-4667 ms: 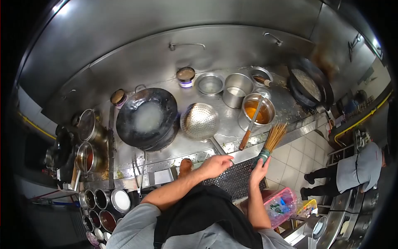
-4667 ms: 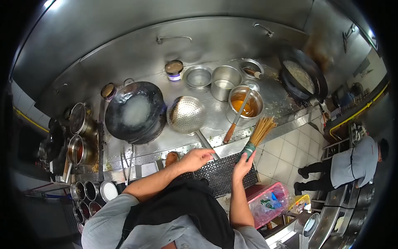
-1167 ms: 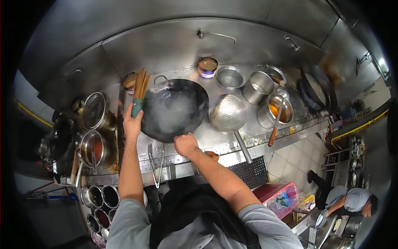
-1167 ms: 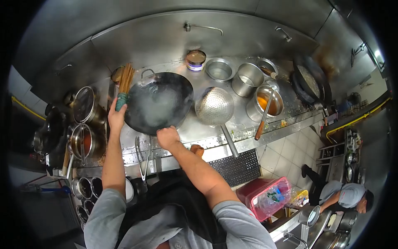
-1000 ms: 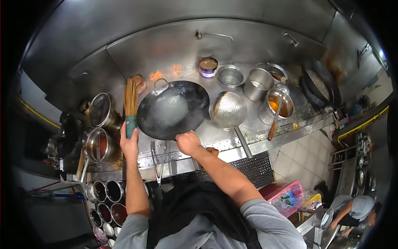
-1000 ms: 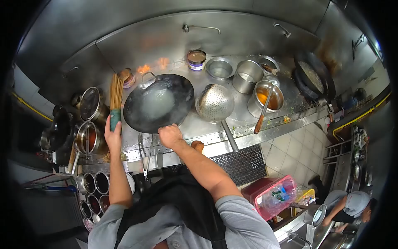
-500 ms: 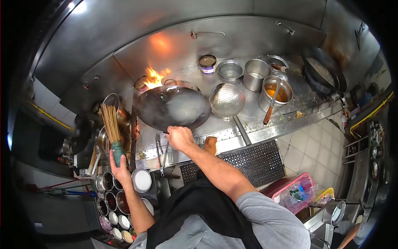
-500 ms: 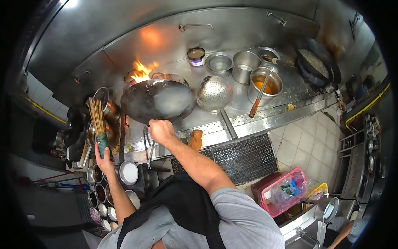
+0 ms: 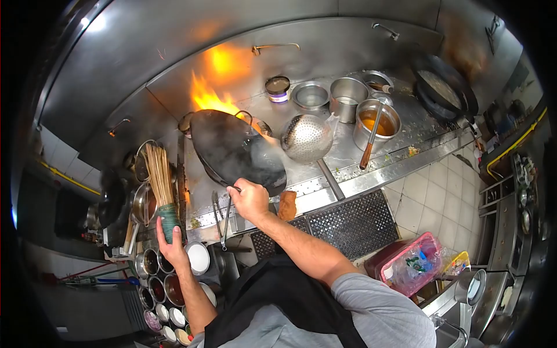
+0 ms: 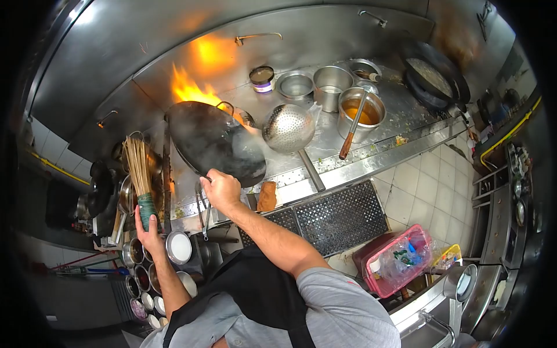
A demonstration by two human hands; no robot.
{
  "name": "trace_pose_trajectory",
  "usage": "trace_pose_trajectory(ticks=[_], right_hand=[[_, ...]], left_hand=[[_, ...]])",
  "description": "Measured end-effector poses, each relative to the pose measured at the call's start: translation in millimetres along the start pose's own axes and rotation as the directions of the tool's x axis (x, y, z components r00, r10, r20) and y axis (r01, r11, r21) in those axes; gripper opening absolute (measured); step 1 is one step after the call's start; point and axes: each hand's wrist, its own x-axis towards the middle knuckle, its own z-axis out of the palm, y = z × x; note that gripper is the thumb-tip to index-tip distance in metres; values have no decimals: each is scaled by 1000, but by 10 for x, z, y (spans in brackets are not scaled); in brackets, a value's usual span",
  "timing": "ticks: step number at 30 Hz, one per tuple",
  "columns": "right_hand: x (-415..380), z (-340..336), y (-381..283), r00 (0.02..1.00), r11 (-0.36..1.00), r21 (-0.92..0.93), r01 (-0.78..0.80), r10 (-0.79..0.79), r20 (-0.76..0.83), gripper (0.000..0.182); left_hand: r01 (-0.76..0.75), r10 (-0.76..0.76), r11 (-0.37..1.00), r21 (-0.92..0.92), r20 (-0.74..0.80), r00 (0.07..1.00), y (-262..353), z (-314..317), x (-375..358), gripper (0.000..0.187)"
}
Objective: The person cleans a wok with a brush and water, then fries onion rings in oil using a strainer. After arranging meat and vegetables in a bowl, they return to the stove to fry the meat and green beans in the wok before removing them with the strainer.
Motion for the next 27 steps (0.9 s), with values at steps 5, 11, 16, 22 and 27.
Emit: trace_pose_trajectory(ticks=[5,11,16,22,27], right_hand=[[55,-38,-6,993,975,201,-99,109,-38,24],[210,8,-32,998,976,207,-64,63,15,24],[434,340,216,951,960,-130,248,-216,223,23],[658,1078,805,780,809,-346,476,-206,590,16],[877,1382,917,781,847,-397,354,-34,624,15]], left_hand=[[-50,49,998,33,33,998,-125,47,119,52],[-211,212,974,81,-11,977,-238,164,636,53],[-119,103,980,-162,-106,989,-42,375,1563,56],[-7,20,995,-97,132,991,309,698,3370,59],[-172,167,981,-88,-67,984,74,1498,4214,73]])
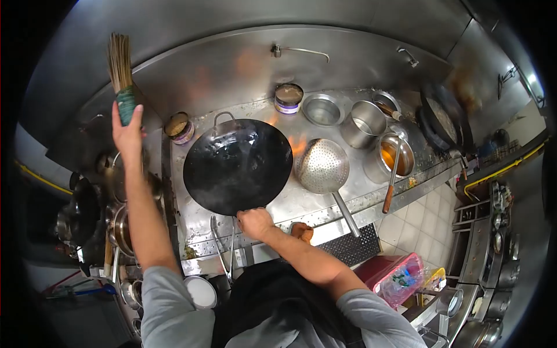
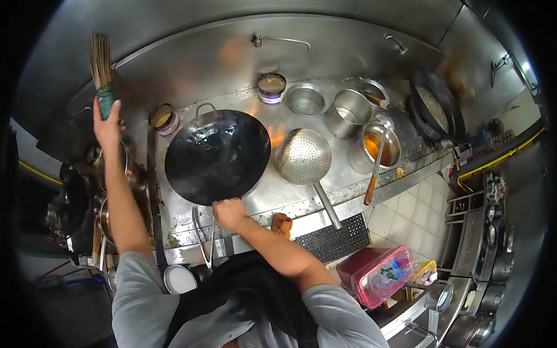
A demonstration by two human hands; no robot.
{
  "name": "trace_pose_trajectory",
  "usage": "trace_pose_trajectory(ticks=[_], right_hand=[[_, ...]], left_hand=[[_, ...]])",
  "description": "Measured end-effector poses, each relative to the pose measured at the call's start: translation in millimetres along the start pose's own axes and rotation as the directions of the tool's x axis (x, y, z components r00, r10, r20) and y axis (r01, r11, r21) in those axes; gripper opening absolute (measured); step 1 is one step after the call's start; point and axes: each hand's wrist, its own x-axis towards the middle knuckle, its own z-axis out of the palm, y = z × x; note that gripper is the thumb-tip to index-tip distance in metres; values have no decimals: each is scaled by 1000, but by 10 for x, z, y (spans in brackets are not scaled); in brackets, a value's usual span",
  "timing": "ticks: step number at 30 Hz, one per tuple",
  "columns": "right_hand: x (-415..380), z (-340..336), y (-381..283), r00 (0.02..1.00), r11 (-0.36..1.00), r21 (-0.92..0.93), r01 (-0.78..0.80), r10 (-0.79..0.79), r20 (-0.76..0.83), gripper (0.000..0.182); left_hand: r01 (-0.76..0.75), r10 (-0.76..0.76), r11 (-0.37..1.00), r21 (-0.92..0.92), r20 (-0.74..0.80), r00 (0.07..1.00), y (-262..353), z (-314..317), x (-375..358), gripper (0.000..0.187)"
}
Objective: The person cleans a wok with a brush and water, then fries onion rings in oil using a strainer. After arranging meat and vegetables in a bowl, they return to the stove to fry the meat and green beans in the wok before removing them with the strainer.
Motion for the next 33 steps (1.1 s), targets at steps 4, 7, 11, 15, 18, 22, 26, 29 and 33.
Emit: trace_pose_trajectory(ticks=[4,7,11,15,18,22,26,29,33], right_hand=[[31,64,-5,999,1000,15,-13,12,38,16],[42,0,-16,998,1000,1,-20,20,59,20],[3,-51,-3,1000,1000,10,-8,7,16,23],[3,5,20,997,1000,13,18,-19,74,24],[51,-56,60,995,1000,16,-11,9,97,24],[24,-91,22,992,999,53,-8,1,124,24],[-6,-24,11,993,996,67,-56,48,111,24],[19,30,110,998,997,72,10,-14,61,24],[25,-1,130,996,997,75,30,-37,83,25]], left_hand=[[-168,194,953,254,-80,978,-1479,775,-322,73],[253,-642,619,744,294,708,-1717,842,-773,70],[82,-172,909,409,190,967,-1942,971,-920,74],[-127,-458,731,670,620,637,-1867,1106,-1877,72],[-173,-275,919,355,888,368,-1390,786,-2354,70],[-583,-487,439,683,727,484,-1586,211,-1177,68],[-117,-188,752,649,381,905,-1624,421,-554,65],[39,-217,898,438,363,906,-2030,837,-1234,72],[-30,-389,903,429,845,368,-1437,971,-2300,77]])
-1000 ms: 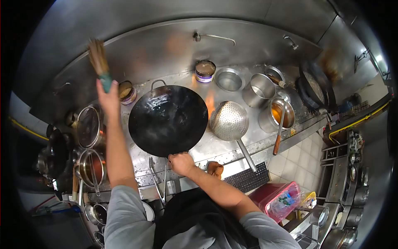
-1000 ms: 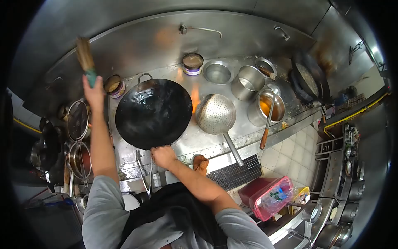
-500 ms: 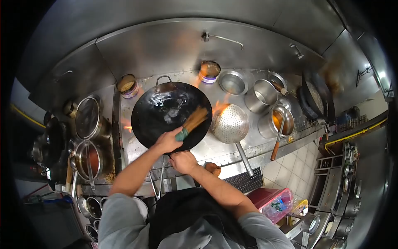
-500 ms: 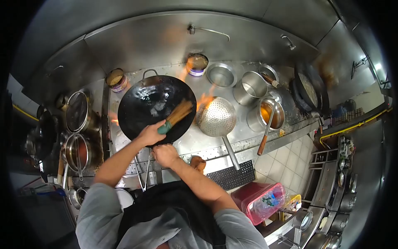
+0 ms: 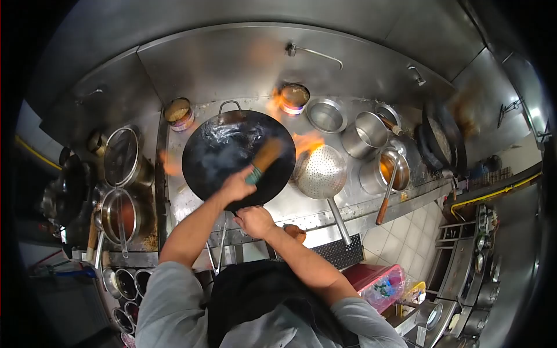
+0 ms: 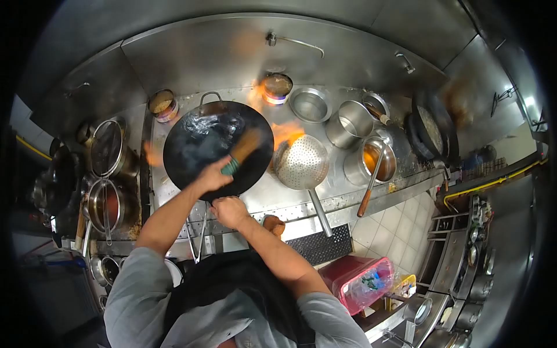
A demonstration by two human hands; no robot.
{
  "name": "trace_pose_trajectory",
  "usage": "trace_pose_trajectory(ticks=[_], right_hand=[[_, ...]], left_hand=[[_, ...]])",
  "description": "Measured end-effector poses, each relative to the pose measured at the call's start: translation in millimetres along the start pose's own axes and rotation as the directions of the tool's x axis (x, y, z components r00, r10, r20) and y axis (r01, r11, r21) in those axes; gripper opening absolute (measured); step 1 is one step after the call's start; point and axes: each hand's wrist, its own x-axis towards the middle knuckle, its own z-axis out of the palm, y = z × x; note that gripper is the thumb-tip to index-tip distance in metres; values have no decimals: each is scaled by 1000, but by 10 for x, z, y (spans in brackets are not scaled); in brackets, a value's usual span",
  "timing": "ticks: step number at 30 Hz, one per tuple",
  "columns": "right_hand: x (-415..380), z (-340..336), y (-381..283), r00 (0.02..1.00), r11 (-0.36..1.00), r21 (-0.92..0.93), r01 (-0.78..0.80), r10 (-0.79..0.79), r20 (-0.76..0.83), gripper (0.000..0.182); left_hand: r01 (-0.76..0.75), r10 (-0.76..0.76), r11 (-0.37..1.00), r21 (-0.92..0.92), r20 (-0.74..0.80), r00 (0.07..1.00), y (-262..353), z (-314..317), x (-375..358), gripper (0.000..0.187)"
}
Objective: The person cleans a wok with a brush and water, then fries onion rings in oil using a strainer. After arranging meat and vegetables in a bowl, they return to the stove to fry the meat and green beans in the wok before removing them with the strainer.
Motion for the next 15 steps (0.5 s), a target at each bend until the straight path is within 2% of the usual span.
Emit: trace_pose_trajectory(ticks=[1,3,4,5,6,7,8,9,11,13,14,15], right_hand=[[1,1,7,1000,1000,3,-5,5,0,25],[-21,22,0,1000,1000,-4,4,-4,-12,26],[-19,17,-10,1000,1000,0,5,-5,-8,25],[-5,1,-24,1000,1000,-4,8,-8,-7,25],[-10,-4,-43,1000,1000,-7,-23,23,16,25],[14,-18,-42,998,998,-10,-55,56,32,24],[26,-17,-33,997,998,-7,-64,64,30,24],[-15,4,-29,999,999,1,-50,50,10,24],[14,17,50,1000,1000,-5,-14,14,-13,23],[19,124,121,998,999,26,39,-37,-56,24],[36,140,117,997,999,25,40,-39,-60,24],[27,145,131,997,999,4,38,-37,-61,24]], left_hand=[[-210,209,977,26,13,978,-180,104,-65,77],[-195,148,951,240,201,968,-242,-484,-315,77],[-167,81,878,448,204,976,-515,-800,-224,67],[25,-79,723,691,46,996,-944,-1079,16,61],[251,-190,724,643,-165,968,-659,-1520,-1,56],[302,-113,747,592,-334,936,-680,-1770,54,59],[322,-106,846,425,-458,883,-515,-1931,145,62],[316,-133,919,237,-566,813,-395,-1930,168,65],[186,-132,982,21,-624,770,-283,-1648,213,72],[82,-15,994,68,-675,738,-803,-832,642,77],[17,44,994,107,-542,839,-1034,-381,727,81],[214,-198,974,72,-185,963,-480,-289,412,82]])
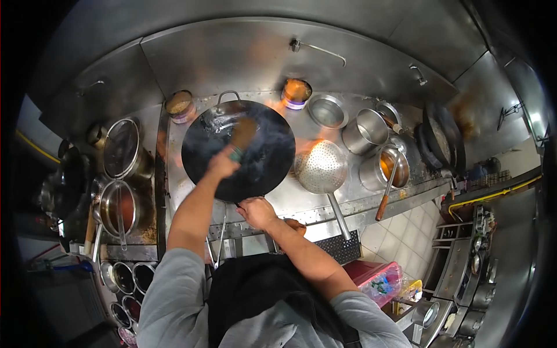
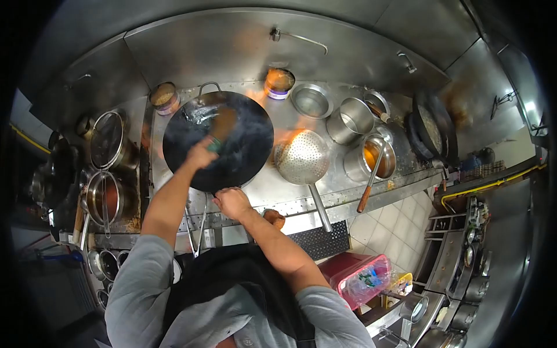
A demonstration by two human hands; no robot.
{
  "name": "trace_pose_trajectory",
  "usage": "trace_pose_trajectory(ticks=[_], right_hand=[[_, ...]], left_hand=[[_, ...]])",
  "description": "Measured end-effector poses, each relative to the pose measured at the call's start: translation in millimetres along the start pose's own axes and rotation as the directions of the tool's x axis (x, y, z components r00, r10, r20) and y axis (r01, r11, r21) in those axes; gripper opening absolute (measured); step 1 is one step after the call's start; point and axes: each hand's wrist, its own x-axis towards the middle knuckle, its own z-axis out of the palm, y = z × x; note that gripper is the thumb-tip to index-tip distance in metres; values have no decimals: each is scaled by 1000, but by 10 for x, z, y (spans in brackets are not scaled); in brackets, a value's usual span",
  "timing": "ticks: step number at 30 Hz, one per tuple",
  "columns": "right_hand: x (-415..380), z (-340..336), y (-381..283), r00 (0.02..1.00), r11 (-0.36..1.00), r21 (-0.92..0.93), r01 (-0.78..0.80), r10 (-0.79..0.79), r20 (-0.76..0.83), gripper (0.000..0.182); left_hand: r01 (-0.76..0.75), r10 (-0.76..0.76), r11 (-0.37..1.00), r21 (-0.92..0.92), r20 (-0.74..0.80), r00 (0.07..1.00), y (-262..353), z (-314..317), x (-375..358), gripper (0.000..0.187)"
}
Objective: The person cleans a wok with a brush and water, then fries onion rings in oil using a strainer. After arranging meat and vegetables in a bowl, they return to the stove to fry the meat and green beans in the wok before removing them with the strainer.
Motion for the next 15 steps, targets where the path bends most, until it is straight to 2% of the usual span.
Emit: trace_pose_trajectory(ticks=[1,2,3,4,5,6,7,8,9,10,11,12,14,15], right_hand=[[-16,-12,18,1000,1000,-22,2,-2,4,23],[-5,-28,27,1000,1000,-23,5,-5,-1,23],[-25,-27,21,1000,999,-48,-9,9,7,23],[-48,-31,6,1000,997,-73,-21,22,19,22],[-41,-67,-8,1000,997,-73,-20,21,17,22],[-31,-116,-36,998,997,-54,-51,53,38,23],[-46,-142,-79,994,996,-36,-78,81,68,24],[-35,-167,-107,995,997,-39,-65,68,74,24],[-23,-182,-130,987,993,-20,-115,117,109,24],[7,-187,-147,976,985,0,-170,169,137,24],[22,-183,-151,977,985,0,-174,172,129,24],[-21,-165,-149,990,992,16,-123,121,70,25],[-54,-151,-101,998,998,20,-63,63,17,25],[-52,-138,-70,999,998,41,-40,40,4,25]], left_hand=[[53,-7,973,-226,202,979,314,37,-358,80],[-257,261,965,-56,107,959,242,149,-459,78],[-184,213,976,-119,322,922,397,-121,-718,76],[-72,94,995,-62,537,838,529,-485,-959,76],[-206,182,978,-26,586,790,300,-656,-997,76],[-685,618,728,24,408,672,-529,-599,-658,80],[-400,275,908,123,543,793,-711,-975,-502,67],[-459,400,588,666,253,881,-795,-1211,-387,48],[6,-17,667,745,7,1000,-505,-1551,-322,43],[79,25,737,671,-144,989,-608,-1711,-81,52],[128,34,835,535,-283,959,-443,-1819,-41,57],[154,13,915,374,-409,913,-255,-1816,-75,63],[100,-5,981,165,-495,869,-150,-1387,-32,71],[81,-63,997,18,-470,880,-107,-994,-31,77]])
